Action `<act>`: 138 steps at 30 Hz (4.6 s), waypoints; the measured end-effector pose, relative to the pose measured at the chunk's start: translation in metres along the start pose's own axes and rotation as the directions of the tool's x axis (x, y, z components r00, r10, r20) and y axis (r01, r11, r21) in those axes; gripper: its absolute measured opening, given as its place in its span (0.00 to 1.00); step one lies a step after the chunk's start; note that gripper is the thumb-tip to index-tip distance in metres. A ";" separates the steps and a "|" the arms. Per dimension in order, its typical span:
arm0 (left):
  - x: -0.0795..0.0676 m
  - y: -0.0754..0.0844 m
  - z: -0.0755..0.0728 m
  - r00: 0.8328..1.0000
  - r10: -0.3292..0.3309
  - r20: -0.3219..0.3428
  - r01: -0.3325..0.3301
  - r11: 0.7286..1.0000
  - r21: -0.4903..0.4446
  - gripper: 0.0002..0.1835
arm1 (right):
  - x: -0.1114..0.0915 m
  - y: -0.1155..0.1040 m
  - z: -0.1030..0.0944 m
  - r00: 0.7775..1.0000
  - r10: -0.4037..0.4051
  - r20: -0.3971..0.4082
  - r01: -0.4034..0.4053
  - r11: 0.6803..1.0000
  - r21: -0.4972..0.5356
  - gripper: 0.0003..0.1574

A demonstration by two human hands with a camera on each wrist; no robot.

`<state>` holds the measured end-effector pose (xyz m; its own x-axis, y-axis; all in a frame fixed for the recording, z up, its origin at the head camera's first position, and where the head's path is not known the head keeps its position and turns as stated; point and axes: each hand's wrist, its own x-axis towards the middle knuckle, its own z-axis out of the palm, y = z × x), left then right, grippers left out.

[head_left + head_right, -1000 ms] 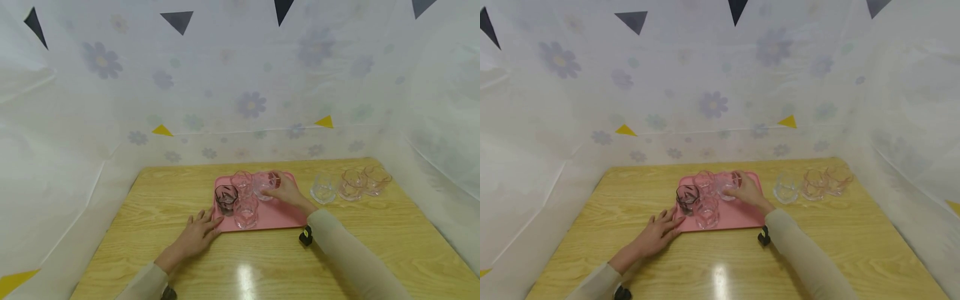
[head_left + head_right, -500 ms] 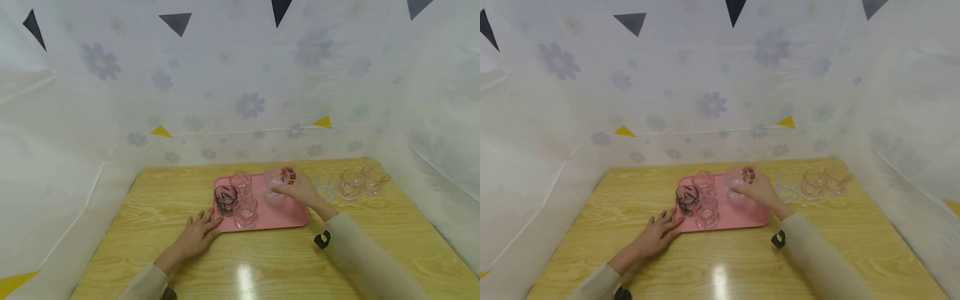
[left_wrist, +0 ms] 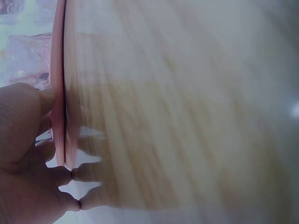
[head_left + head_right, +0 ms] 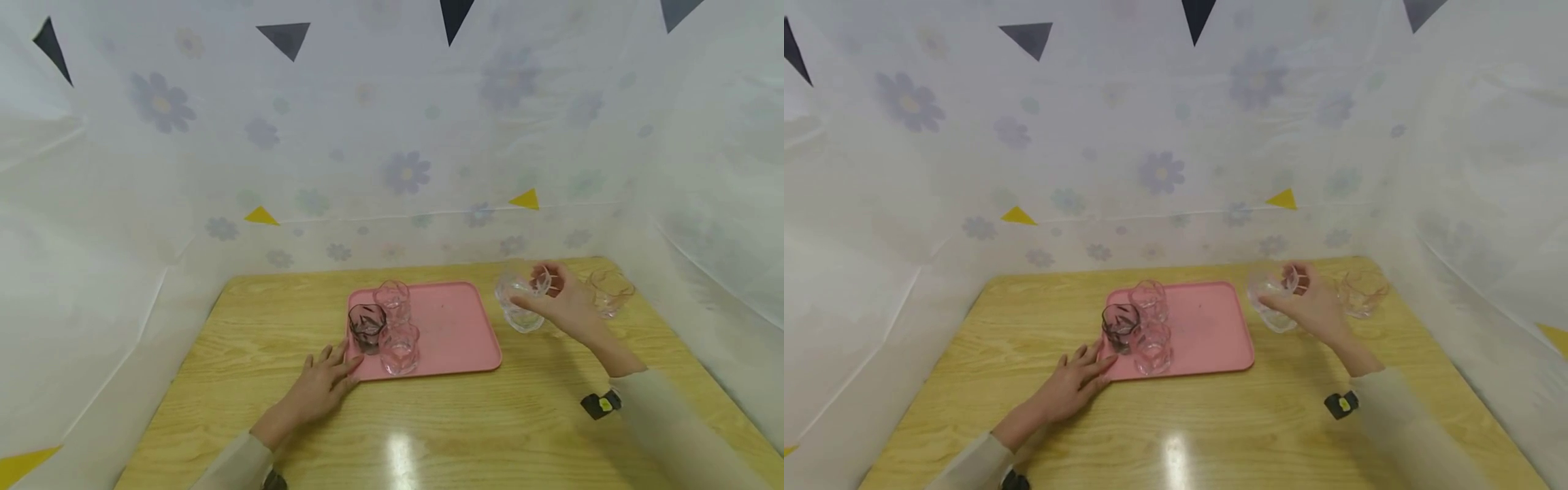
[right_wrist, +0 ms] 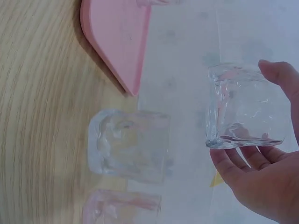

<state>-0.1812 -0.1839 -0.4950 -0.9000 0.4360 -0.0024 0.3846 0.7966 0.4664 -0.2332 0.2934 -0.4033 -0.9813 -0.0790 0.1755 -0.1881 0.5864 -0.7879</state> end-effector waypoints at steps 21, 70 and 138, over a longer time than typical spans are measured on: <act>0.001 0.000 0.001 1.000 -0.003 -0.012 0.003 1.000 -0.011 0.25 | -0.052 0.061 -0.086 0.970 0.129 -0.206 -0.156 0.980 -0.121 0.39; -0.001 0.003 0.000 1.000 -0.008 -0.005 0.008 1.000 -0.025 0.25 | -0.072 0.160 -0.103 0.916 0.351 -0.196 -0.384 0.907 -0.172 0.64; -0.001 0.000 0.001 1.000 0.009 -0.005 -0.009 1.000 -0.014 0.25 | -0.016 -0.009 0.093 0.965 -0.195 0.175 0.170 0.974 0.148 0.47</act>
<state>-0.1802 -0.1841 -0.4962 -0.8975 0.4410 0.0067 0.3901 0.7866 0.4787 -0.2194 0.2148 -0.4539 -0.9174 -0.3315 0.2202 -0.3564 0.4380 -0.8253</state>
